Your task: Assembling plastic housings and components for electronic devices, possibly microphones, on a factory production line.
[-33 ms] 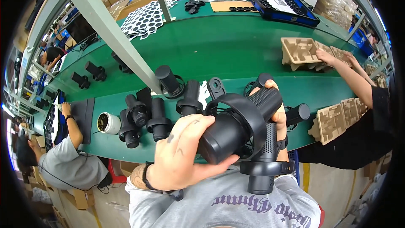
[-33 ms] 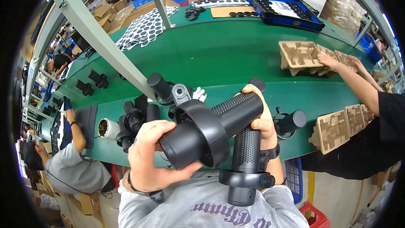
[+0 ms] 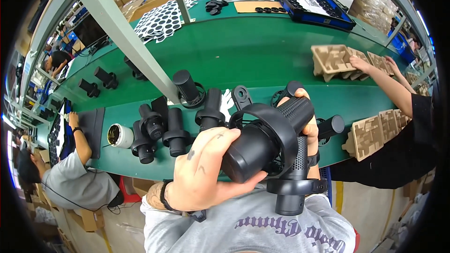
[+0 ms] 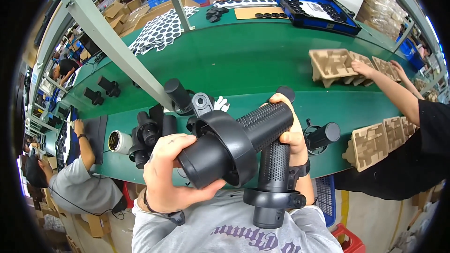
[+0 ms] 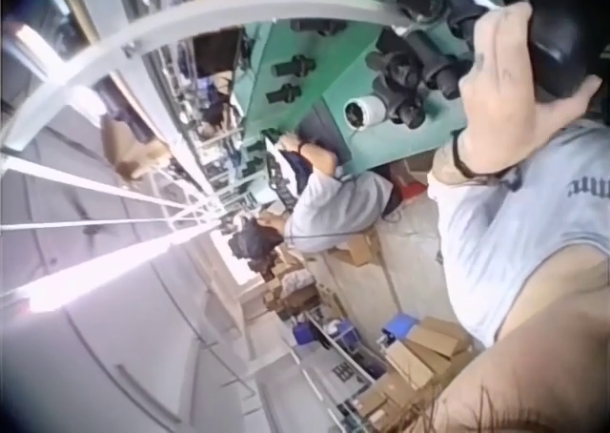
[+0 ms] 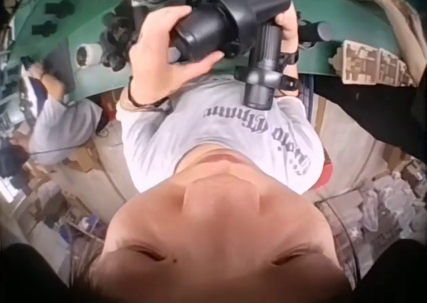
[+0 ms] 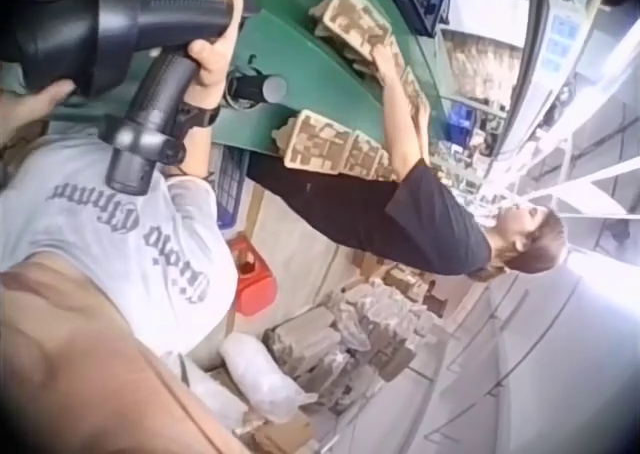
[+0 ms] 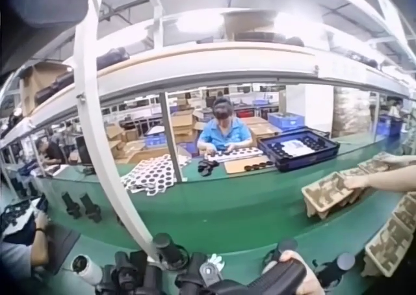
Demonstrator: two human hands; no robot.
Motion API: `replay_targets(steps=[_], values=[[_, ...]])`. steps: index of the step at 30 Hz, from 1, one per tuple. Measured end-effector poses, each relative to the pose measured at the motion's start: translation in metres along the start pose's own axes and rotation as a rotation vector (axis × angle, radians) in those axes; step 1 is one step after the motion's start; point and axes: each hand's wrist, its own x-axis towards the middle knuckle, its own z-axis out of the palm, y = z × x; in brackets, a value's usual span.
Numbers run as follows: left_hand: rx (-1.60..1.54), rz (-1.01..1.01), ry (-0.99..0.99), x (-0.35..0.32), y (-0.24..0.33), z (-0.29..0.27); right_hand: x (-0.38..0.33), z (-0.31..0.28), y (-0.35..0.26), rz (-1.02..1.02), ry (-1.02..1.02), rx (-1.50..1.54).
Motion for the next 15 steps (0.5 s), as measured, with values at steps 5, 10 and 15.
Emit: replay_targets(steps=[5,10,15], values=[[-0.043,-0.014,0.033,-0.006,0.001,0.004,-0.006,0.0,-0.004,0.103,0.018,-0.004],[0.005,0.097,0.092,-0.008,0.002,0.009,-0.006,-0.004,-0.003,0.134,0.029,-0.023],[0.059,0.3,0.126,-0.015,0.0,0.014,-0.004,0.005,0.001,0.11,-0.035,-0.014]])
